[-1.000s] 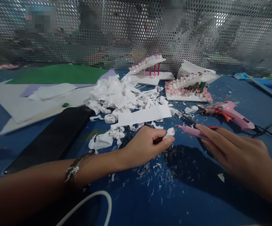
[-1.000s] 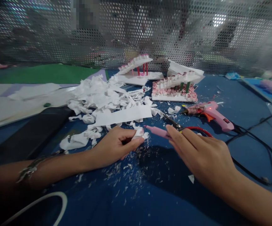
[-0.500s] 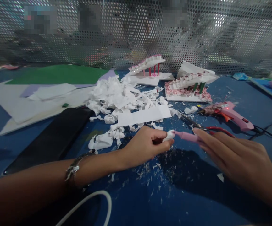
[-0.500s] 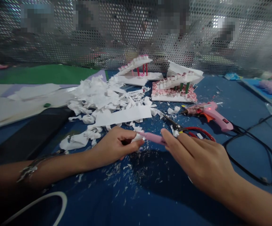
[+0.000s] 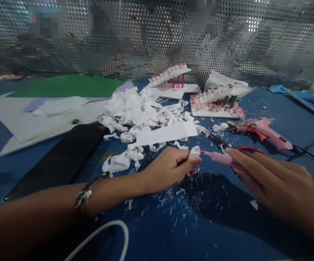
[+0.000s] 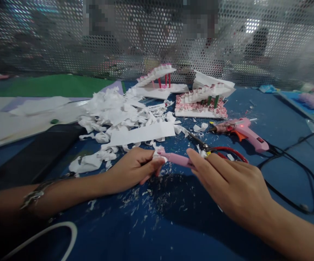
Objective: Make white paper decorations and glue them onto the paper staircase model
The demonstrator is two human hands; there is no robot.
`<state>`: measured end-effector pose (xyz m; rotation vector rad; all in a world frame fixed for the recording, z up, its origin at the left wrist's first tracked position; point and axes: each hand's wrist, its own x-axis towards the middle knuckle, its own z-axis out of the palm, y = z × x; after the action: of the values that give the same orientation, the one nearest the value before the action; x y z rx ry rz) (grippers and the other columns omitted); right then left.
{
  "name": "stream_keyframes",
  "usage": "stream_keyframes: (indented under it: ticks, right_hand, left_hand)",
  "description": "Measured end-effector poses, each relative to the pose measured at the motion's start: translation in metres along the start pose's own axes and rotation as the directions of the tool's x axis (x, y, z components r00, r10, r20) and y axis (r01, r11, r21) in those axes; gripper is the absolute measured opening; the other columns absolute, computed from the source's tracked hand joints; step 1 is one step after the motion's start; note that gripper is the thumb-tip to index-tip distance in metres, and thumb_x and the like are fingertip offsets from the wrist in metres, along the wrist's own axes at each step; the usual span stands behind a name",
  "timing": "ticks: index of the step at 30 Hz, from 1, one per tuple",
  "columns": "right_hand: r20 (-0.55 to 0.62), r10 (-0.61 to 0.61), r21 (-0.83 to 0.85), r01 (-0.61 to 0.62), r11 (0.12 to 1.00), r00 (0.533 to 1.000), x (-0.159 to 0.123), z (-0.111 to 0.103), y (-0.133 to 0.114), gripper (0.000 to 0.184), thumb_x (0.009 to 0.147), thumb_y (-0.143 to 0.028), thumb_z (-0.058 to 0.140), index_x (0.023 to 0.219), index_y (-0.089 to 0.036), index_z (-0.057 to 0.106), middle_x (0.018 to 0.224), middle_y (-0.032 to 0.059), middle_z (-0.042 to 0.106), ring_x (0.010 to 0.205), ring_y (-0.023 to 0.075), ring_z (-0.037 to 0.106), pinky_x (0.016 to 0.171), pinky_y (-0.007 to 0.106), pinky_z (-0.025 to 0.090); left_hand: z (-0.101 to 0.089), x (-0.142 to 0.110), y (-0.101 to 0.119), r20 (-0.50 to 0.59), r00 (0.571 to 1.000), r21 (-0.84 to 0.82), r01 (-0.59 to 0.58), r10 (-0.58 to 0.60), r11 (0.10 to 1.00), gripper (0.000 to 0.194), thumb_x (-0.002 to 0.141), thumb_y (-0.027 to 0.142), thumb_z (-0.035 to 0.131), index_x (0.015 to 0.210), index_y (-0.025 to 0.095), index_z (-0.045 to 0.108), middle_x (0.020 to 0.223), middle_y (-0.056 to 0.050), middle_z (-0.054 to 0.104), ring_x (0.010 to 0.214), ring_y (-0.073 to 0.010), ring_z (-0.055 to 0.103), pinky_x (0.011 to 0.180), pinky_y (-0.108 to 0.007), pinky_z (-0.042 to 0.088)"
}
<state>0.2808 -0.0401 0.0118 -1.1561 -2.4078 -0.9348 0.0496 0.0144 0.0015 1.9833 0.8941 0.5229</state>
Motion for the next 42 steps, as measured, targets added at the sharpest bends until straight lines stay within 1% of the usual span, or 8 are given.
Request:
stream_keyframes:
  ticks: [6,12,15,25,28,31,34,42]
  right_hand:
    - [0.026,0.034,-0.017,-0.033,0.999,0.999,0.0003,0.0025,-0.0003,0.034,0.088,-0.027,0.046,0.121,-0.020,0.047,0.074,-0.0021,0.066,0.045,0.0104,0.051,0.044,0.027,0.031]
    - [0.038,-0.004,0.016,0.003,1.000,0.999,0.0002,0.0032,-0.0007,0.039,0.088,-0.024,0.048,0.126,-0.017,0.043,0.084,-0.0005,0.066,0.052,0.0099,0.054,0.046,0.026,0.034]
    - [0.006,-0.040,0.051,0.039,0.998,0.999,0.0005,0.0028,-0.0012,0.041,0.087,-0.024,0.048,0.127,-0.016,0.041,0.081,-0.0011,0.065,0.053,0.0096,0.054,0.050,0.026,0.037]
    - [0.042,-0.009,-0.022,0.010,1.000,0.999,-0.0003,0.0040,-0.0022,0.038,0.088,-0.026,0.046,0.126,-0.018,0.042,0.078,-0.0029,0.064,0.047,0.0089,0.049,0.046,0.026,0.030]
    - [0.019,-0.020,0.005,0.020,1.000,1.000,-0.0005,0.0047,-0.0023,0.039,0.089,-0.027,0.045,0.127,-0.019,0.040,0.077,-0.0034,0.064,0.049,0.0093,0.051,0.049,0.026,0.032]
    - [0.027,-0.016,0.022,0.016,1.000,0.999,-0.0004,0.0048,-0.0018,0.036,0.089,-0.027,0.046,0.124,-0.020,0.042,0.079,-0.0039,0.065,0.049,0.0092,0.051,0.048,0.026,0.032]
    - [0.028,0.017,0.035,-0.018,0.999,0.999,-0.0003,0.0048,-0.0014,0.035,0.089,-0.027,0.046,0.123,-0.021,0.043,0.082,-0.0036,0.066,0.049,0.0088,0.052,0.048,0.025,0.032]
    - [0.056,0.013,0.045,-0.016,0.999,0.998,0.0018,0.0083,-0.0017,0.029,0.089,-0.027,0.043,0.118,-0.022,0.047,0.078,-0.0040,0.065,0.046,0.0088,0.051,0.046,0.025,0.031]
  left_hand:
    - [0.0001,-0.0010,-0.0017,0.028,1.000,-0.036,0.002,-0.001,0.999,0.043,0.089,0.040,0.036,0.064,0.013,0.058,0.036,0.006,0.044,0.032,-0.0030,0.041,0.040,-0.012,0.034]
    - [0.0000,-0.0011,-0.0001,0.049,0.999,-0.030,0.021,-0.019,0.999,0.044,0.090,0.040,0.034,0.064,0.013,0.058,0.036,0.005,0.044,0.033,-0.0034,0.042,0.041,-0.013,0.035]
    - [-0.0005,-0.0008,0.0008,0.066,0.998,-0.035,0.021,-0.018,0.999,0.044,0.089,0.040,0.034,0.065,0.013,0.058,0.036,0.005,0.044,0.033,-0.0037,0.042,0.041,-0.013,0.034]
    - [-0.0010,-0.0006,0.0003,0.075,0.997,-0.056,0.007,-0.002,0.998,0.044,0.090,0.039,0.035,0.064,0.013,0.058,0.035,0.006,0.043,0.032,-0.0030,0.040,0.041,-0.013,0.035]
    - [-0.0012,-0.0004,-0.0002,0.099,0.995,-0.080,0.013,-0.005,0.997,0.043,0.090,0.040,0.035,0.065,0.013,0.058,0.036,0.006,0.043,0.032,-0.0029,0.040,0.041,-0.013,0.034]
    - [-0.0016,0.0003,0.0003,0.140,0.990,-0.080,0.025,-0.014,0.996,0.043,0.091,0.040,0.034,0.070,0.013,0.060,0.037,0.006,0.045,0.034,-0.0031,0.041,0.046,-0.014,0.037]
    - [-0.0014,0.0012,0.0010,0.178,0.984,-0.067,0.027,-0.015,0.997,0.040,0.092,0.039,0.032,0.084,0.014,0.063,0.042,0.005,0.049,0.038,-0.0038,0.043,0.048,-0.015,0.037]
    - [-0.0009,0.0012,0.0007,0.142,0.988,-0.096,-0.044,0.057,0.994,0.024,0.092,0.030,0.032,0.088,0.015,0.049,0.055,0.004,0.049,0.048,-0.0048,0.043,0.051,-0.016,0.035]
